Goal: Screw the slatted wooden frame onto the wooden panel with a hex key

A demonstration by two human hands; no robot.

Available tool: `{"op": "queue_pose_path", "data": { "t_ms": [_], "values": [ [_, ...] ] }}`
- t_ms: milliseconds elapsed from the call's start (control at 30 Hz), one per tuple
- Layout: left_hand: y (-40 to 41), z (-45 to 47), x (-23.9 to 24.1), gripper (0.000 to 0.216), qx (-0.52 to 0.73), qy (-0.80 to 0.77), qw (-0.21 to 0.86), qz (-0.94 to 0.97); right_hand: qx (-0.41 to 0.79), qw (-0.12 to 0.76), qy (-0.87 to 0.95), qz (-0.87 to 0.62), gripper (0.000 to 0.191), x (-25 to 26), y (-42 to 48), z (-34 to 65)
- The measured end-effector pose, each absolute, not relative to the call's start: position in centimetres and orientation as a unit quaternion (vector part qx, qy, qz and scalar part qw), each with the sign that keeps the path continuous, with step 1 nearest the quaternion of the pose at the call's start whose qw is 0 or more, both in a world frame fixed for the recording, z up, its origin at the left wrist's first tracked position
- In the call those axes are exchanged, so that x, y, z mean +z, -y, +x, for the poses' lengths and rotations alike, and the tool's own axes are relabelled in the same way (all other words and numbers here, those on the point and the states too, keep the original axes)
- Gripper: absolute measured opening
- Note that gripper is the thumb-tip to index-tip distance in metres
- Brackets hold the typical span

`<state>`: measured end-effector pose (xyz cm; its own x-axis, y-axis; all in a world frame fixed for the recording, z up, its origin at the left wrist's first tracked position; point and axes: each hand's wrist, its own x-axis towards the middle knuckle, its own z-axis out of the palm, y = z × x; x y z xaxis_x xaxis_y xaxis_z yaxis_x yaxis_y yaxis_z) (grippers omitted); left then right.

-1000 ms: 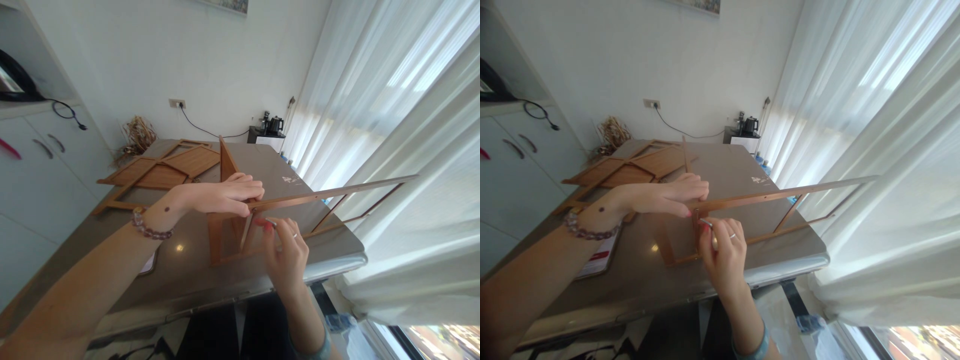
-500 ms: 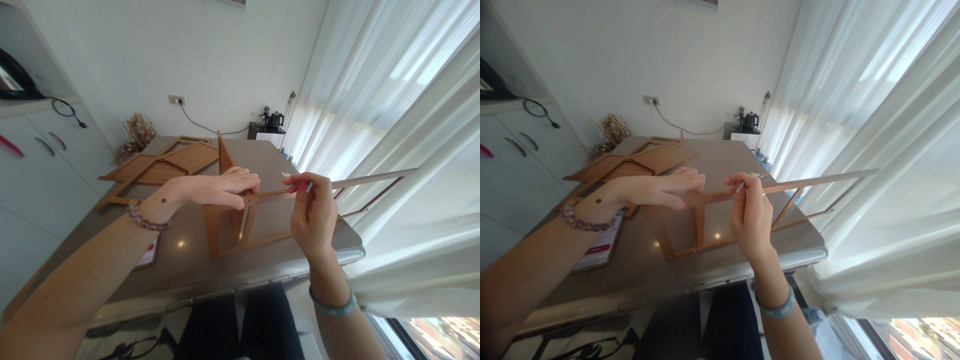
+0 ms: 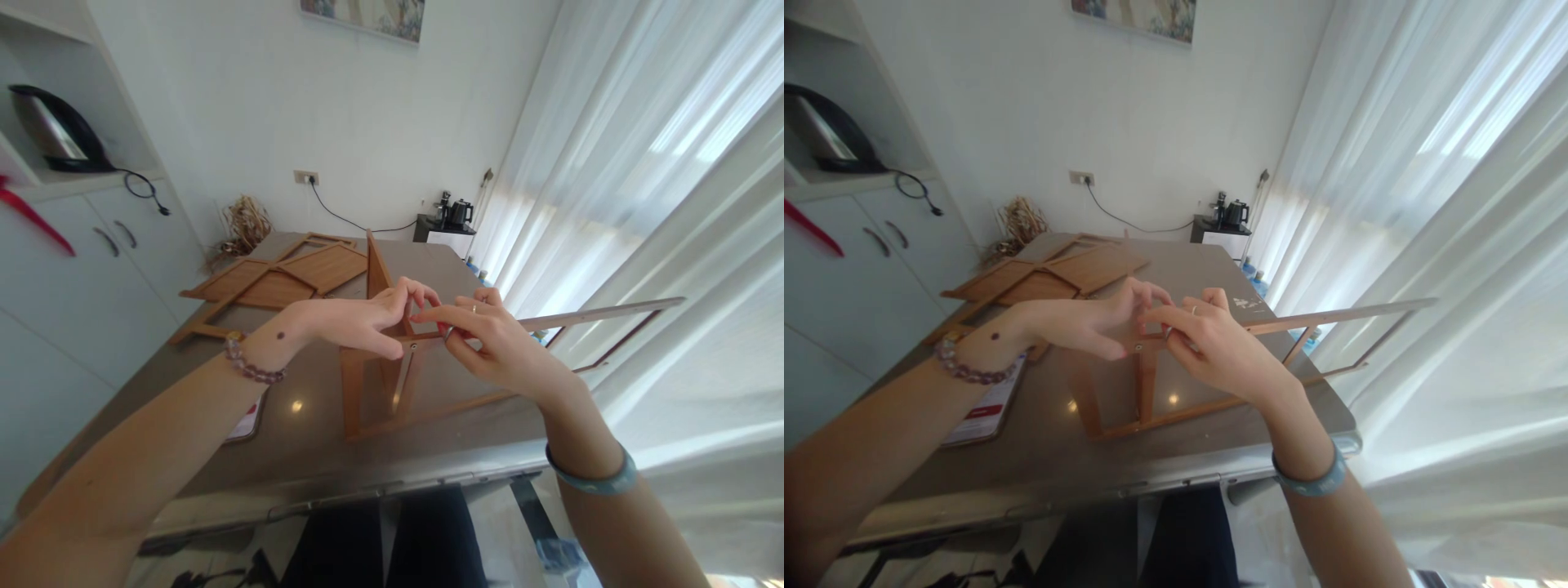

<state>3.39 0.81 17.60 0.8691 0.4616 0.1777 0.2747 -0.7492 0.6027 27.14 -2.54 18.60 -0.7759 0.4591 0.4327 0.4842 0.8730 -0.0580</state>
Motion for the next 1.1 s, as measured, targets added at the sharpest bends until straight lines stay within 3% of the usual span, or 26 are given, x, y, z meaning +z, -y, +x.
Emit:
{"op": "queue_pose_path", "data": {
  "t_ms": [167, 333, 400, 500, 567, 700, 1100],
  "values": [
    [-0.7, 3.3, 17.8, 0.075, 0.144, -0.217, 0.283, 0.923, 0.014, 0.172, 0.958, -0.229, 0.042, 19.4, 2.2, 27.1],
    [-0.6, 3.3, 18.2, 0.086, 0.137, -0.216, 0.287, 0.923, 0.033, 0.139, 0.966, -0.214, 0.045, 20.2, 1.4, 27.2],
    [-0.6, 3.3, 18.3, 0.086, 0.126, -0.223, 0.282, 0.924, 0.05, 0.175, 0.961, -0.21, 0.04, 20.1, 0.8, 27.3],
    [-0.6, 3.3, 18.4, 0.084, 0.113, -0.236, 0.269, 0.927, 0.051, 0.306, 0.925, -0.219, 0.021, 19.6, 0.1, 27.3],
    [-0.7, 3.3, 18.4, 0.084, 0.113, -0.236, 0.268, 0.927, 0.01, 0.343, 0.916, -0.209, 0.021, 19.2, -0.2, 27.2],
    [-0.8, 3.3, 18.3, 0.09, 0.121, -0.229, 0.272, 0.927, -0.088, 0.284, 0.935, -0.191, 0.029, 18.4, 0.1, 27.1],
    [-0.5, 3.3, 18.3, 0.093, 0.139, -0.212, 0.291, 0.923, -0.1, 0.187, 0.951, -0.224, 0.041, 17.6, 1.2, 27.0]
  ]
}}
